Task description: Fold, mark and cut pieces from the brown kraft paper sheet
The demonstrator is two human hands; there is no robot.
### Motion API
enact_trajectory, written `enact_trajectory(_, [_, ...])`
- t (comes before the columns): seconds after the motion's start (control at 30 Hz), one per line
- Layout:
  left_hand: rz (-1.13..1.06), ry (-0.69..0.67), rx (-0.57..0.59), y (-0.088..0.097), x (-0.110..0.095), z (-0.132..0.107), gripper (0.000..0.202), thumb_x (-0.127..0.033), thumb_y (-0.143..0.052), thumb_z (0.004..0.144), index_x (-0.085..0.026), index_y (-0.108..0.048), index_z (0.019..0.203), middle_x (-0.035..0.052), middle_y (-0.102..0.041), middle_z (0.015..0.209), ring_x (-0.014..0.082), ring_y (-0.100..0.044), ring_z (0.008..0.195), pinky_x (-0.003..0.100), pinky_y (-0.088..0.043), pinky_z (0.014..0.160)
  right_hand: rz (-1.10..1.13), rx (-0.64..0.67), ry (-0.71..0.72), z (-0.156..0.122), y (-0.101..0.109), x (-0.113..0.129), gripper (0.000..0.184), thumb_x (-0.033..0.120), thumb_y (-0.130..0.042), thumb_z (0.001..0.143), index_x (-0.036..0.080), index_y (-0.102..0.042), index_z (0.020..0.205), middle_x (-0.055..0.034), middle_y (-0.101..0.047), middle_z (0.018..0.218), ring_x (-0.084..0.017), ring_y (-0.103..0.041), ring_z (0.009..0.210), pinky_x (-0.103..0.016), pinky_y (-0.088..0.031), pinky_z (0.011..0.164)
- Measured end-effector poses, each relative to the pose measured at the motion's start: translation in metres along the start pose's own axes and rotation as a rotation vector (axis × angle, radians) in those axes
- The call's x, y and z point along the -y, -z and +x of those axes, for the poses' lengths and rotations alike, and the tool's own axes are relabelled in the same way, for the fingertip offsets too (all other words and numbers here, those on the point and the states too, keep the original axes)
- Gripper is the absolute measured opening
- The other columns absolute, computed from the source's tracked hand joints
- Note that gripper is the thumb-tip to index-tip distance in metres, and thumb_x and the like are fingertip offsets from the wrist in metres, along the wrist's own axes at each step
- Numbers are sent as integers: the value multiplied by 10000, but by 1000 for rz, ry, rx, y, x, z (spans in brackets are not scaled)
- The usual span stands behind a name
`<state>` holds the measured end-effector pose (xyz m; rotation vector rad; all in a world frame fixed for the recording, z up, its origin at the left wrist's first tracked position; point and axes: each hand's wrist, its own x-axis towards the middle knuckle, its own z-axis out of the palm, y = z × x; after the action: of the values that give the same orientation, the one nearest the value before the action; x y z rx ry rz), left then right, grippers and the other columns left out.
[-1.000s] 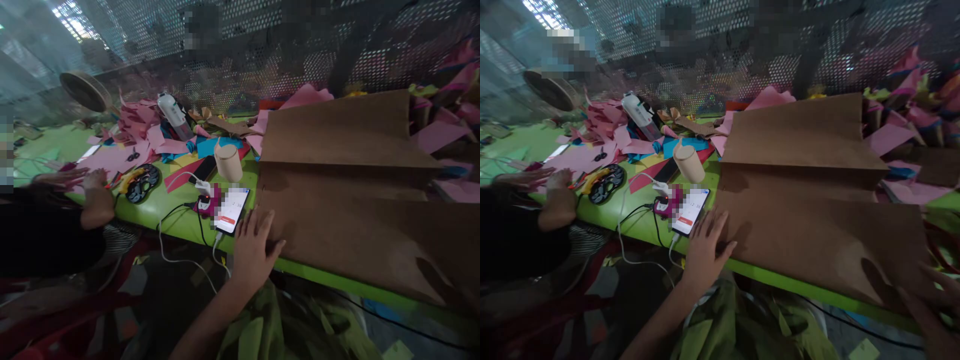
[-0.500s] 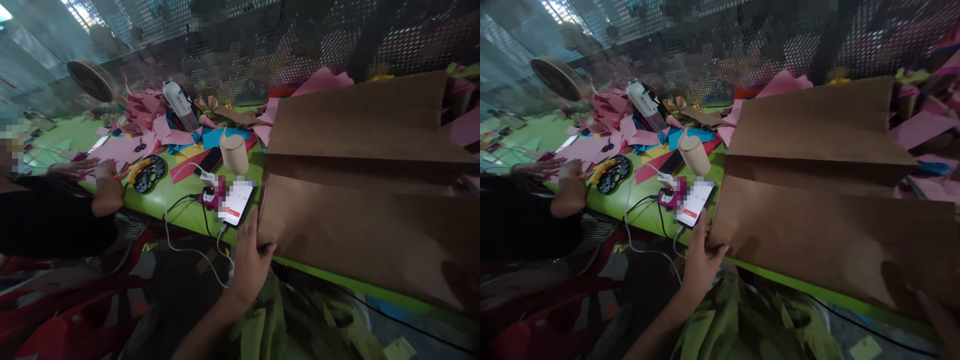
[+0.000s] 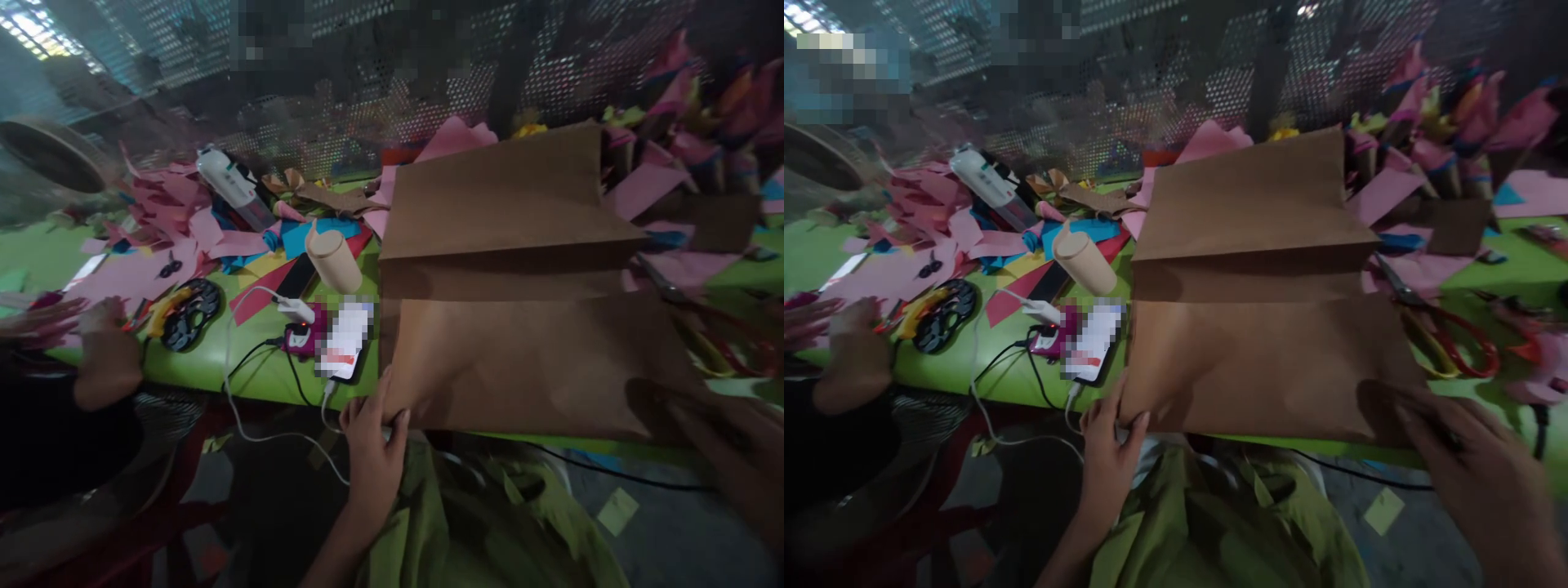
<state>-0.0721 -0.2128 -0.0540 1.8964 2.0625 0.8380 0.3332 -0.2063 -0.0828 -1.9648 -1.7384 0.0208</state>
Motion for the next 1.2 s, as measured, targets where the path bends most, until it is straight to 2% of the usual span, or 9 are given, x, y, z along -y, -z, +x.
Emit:
enact_trajectory(0.27, [211,-213,-9,0,16,3,327,-307,-540,989,-312,-743,1246,68,-701,932,242,-627,878,390,-467,831,90,23,21,12,-2,21,347,425,-481,934,260,-780,999,-77,-749,891,-236,-697,766,-367,-515,695])
enact_trajectory(0.37, [312,-290,-69,2,19,7,297,-323,-590,969,-304,-765,1208,118,-675,1176,291,-621,1080,444,-465,926,52,16,47,9,-5,24,373,377,-452,975,247,-785,1082,-76,-730,879,-220,-683,772,-355,-505,706])
enact_trajectory(0.47, [332,-370,-90,-3,20,6,391,-216,-547,983,-274,-682,1346,131,-561,1482,323,-491,1383,490,-411,1087,28,-13,70,4,-12,25,381,347,-439,994,244,-773,1146,-78,-711,884,-218,-668,783,-357,-501,713])
enact_trajectory(0.57, [302,-513,1,-13,20,13,601,-34,-393,975,-319,-547,1482,58,-566,1526,227,-469,1448,443,-384,1168,19,-47,76,4,-18,27,393,335,-425,998,250,-764,1178,-79,-692,874,-224,-652,781,-364,-497,707])
enact_trajectory(0.63, [291,-559,54,-17,19,28,657,-3,-359,954,-334,-526,1497,33,-570,1530,209,-487,1444,429,-430,1153,15,-65,58,8,-22,29,406,326,-412,1001,237,-765,1180,-83,-682,855,-230,-642,772,-368,-498,696])
enact_trajectory(0.77, [326,-544,143,-22,14,70,666,7,-387,914,-330,-580,1455,42,-591,1509,242,-549,1400,481,-485,1129,-6,-83,37,24,-27,36,414,317,-408,994,217,-769,1168,-94,-688,860,-247,-641,789,-389,-519,709])
enact_trajectory(0.87, [333,-528,140,-24,10,88,673,18,-413,888,-329,-605,1432,56,-590,1508,267,-554,1396,509,-503,1111,-11,-85,30,30,-28,38,407,316,-415,984,230,-772,1160,-86,-690,845,-241,-643,761,-386,-536,698])
enact_trajectory(1.03, [285,-493,58,-22,11,79,555,-59,-449,950,-311,-620,1415,64,-618,1479,267,-559,1386,482,-509,1105,-8,-53,24,28,-24,34,387,353,-436,991,257,-768,1166,-94,-731,943,-250,-697,786,-370,-560,672])
enact_trajectory(1.2, [195,-327,-6,-15,7,70,543,-258,-511,1010,-253,-439,1549,141,-580,1503,295,-570,1361,483,-523,1054,-39,-34,47,26,-23,27,391,370,-440,991,253,-778,1148,-113,-732,959,-268,-714,787,-374,-569,677])
